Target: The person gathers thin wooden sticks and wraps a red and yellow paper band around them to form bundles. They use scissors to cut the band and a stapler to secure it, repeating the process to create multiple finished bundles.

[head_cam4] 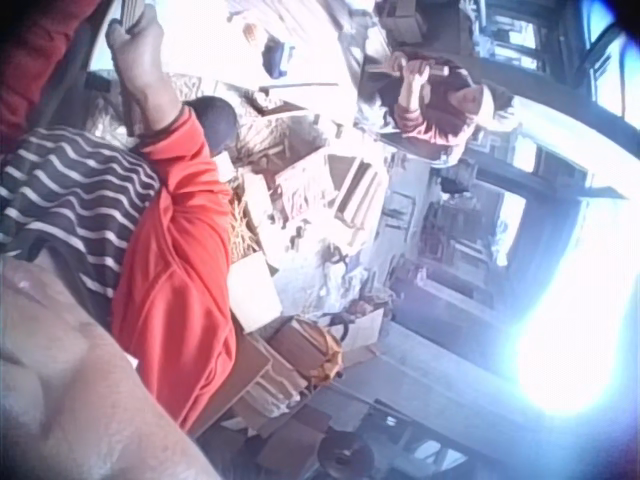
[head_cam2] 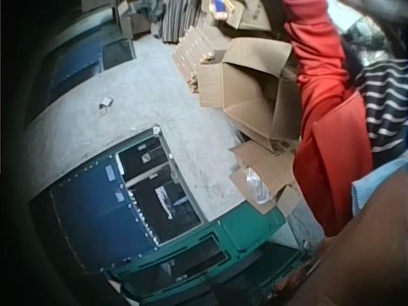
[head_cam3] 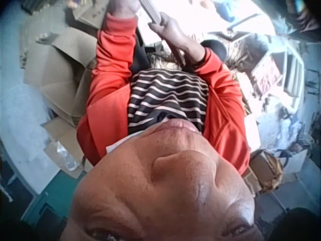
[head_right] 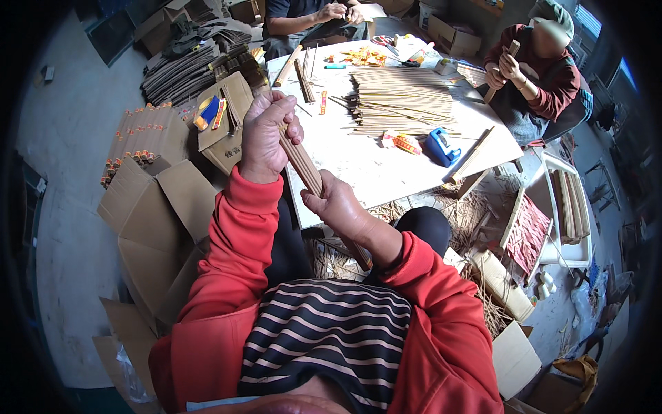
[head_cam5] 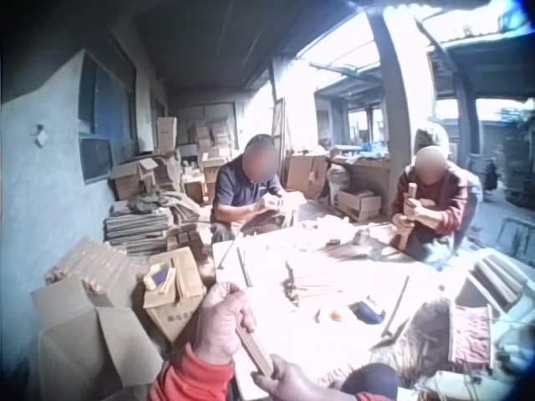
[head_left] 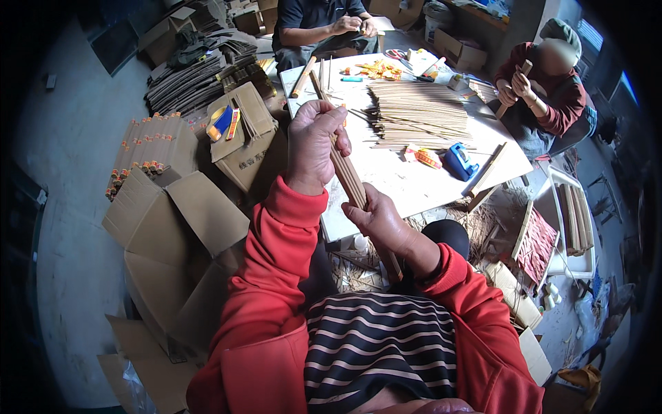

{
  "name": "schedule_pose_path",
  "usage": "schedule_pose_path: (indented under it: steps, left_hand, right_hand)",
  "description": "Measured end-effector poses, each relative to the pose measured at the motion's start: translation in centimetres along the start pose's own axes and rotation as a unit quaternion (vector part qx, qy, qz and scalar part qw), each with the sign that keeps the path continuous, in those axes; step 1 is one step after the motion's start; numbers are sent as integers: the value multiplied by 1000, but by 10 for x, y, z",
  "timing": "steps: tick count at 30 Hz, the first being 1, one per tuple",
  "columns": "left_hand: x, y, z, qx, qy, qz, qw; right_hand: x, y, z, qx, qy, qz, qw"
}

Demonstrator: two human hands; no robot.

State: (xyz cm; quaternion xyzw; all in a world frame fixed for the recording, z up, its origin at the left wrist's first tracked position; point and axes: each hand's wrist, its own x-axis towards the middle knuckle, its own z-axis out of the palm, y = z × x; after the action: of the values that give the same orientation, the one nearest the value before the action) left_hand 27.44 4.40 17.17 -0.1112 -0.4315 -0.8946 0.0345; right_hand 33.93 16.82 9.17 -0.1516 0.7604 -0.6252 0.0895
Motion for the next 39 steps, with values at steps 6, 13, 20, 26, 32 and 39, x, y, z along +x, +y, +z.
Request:
schedule_pose_path:
  steps: [6, 13, 20, 26, 32, 39]
  left_hand:
    - [27, 38, -20, -35, -49, 66, 996]
    - [14, 2, -16, -212, 16, -32, 977]
    - [49, -54, -45, -297, 317, -142, 890]
    - [78, -105, -90, -388, 278, -92, 874]
    - [85, -94, -110, 271, 108, -65, 954]
    - [34, -130, -174, 726, -46, -122, 675]
  right_hand:
    - [-7, 3, 0, -33, 11, -25, 999]
    - [1, -12, -1, 48, 19, 9, 999]
    - [13, 18, -4, 91, 27, 32, 995]
    - [24, 33, -22, 129, 56, 72, 988]
    - [29, 39, -53, 193, 129, 99, 968]
    - [37, 55, -63, 227, 134, 115, 958]
